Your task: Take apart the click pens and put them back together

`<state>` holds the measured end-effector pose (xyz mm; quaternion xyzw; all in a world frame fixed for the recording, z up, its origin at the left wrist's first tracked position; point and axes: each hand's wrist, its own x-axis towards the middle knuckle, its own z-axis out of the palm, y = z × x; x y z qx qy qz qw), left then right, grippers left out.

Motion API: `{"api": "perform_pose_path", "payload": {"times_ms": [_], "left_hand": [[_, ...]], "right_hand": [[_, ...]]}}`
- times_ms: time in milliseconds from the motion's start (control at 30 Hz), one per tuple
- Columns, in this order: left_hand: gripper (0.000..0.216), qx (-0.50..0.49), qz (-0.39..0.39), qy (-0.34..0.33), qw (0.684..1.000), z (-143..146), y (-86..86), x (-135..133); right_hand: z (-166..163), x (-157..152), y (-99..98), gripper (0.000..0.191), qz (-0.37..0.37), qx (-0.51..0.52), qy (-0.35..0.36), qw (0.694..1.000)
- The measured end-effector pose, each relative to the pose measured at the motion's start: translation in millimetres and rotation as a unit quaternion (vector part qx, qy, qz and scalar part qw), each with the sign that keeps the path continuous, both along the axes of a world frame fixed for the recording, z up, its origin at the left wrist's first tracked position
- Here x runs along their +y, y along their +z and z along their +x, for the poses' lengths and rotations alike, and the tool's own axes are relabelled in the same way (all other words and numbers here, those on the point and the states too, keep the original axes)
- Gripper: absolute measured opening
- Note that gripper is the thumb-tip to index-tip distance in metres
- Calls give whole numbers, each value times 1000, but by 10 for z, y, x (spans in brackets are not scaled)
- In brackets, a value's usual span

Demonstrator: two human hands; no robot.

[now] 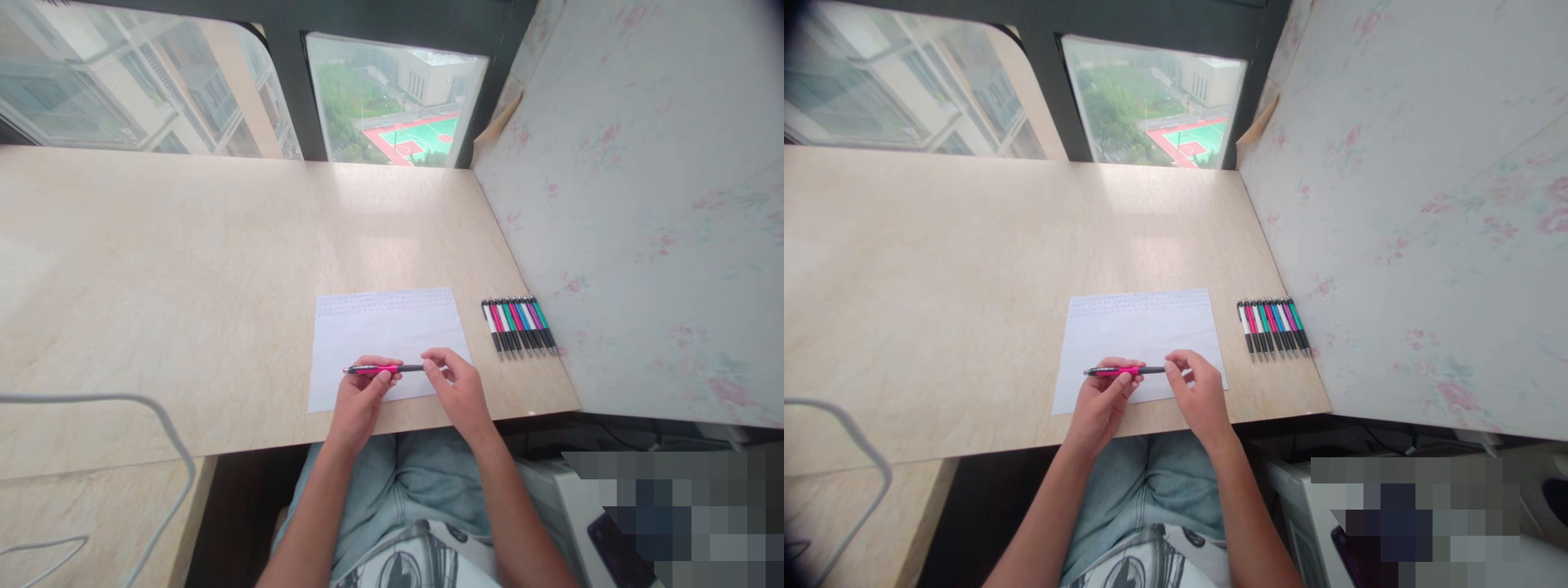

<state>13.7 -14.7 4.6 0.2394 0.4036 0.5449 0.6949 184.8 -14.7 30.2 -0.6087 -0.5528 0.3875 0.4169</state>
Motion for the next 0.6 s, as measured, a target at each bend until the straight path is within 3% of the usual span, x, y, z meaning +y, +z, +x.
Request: {"api": "perform_pose_path", "payload": {"times_ms": [433,600], "left_hand": [[15,-9,-7,24,1000,13,24,14],[15,-14,-1,22,1000,11,11,16]], "right_hand": [[-2,30,47,27,4,37,35,999],[9,15,59,23,28,-2,54,998]]}}
